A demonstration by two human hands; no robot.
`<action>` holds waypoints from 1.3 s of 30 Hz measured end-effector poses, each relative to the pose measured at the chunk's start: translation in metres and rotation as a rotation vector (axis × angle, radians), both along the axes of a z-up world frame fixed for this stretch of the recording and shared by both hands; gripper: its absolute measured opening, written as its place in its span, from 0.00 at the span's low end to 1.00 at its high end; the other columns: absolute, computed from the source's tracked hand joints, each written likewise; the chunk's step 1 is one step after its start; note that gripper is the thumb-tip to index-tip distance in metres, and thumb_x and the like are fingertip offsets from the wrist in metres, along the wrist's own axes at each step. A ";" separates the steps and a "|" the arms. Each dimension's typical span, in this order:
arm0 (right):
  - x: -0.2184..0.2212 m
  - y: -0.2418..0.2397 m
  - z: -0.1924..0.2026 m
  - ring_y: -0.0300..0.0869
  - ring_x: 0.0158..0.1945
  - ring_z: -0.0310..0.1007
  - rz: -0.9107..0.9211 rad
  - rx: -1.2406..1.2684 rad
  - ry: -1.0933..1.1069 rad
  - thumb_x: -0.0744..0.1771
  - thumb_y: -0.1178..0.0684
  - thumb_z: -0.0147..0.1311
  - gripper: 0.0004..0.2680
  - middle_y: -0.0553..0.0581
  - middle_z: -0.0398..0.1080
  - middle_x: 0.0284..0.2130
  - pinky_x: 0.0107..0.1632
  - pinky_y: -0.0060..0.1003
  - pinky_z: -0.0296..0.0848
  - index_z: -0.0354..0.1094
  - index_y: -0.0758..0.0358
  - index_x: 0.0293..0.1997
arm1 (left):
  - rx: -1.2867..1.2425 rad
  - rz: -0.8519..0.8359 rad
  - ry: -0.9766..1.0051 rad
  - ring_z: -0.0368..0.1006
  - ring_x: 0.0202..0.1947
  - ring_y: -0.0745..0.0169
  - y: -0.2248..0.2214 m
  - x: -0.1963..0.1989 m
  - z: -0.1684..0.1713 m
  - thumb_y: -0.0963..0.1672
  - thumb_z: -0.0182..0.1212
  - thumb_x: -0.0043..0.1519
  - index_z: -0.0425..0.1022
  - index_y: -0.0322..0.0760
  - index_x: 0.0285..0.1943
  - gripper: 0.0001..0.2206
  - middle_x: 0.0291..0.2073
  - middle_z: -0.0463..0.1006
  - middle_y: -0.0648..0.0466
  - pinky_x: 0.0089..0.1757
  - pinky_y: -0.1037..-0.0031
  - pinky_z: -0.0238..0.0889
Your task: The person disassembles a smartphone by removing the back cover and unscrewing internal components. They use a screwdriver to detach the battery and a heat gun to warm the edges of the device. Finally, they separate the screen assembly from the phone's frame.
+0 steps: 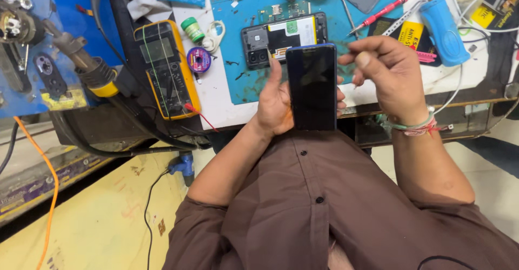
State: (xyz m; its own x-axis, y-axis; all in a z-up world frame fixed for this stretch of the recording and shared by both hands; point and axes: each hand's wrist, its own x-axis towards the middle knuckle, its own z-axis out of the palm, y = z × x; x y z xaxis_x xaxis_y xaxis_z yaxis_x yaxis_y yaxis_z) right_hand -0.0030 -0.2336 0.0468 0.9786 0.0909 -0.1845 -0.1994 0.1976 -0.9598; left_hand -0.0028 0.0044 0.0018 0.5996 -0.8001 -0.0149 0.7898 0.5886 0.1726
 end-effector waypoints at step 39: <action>-0.043 0.007 -0.071 0.34 0.45 0.76 -0.220 -0.244 -0.079 0.72 0.58 0.58 0.06 0.58 0.77 0.43 0.46 0.27 0.74 0.68 0.69 0.52 | 0.086 0.210 0.010 0.74 0.48 0.53 -0.007 -0.003 0.007 0.69 0.33 0.66 0.67 0.21 0.63 0.47 0.47 0.75 0.41 0.52 0.61 0.71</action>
State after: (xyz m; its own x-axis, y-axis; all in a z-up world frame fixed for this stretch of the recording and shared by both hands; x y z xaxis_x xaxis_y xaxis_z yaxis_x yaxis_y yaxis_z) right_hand -0.0456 -0.2263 -0.0240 0.9820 -0.1615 -0.0980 -0.1009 -0.0098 -0.9949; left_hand -0.0061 -0.0022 0.0093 0.7525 -0.6533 -0.0839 0.6532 0.7239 0.2221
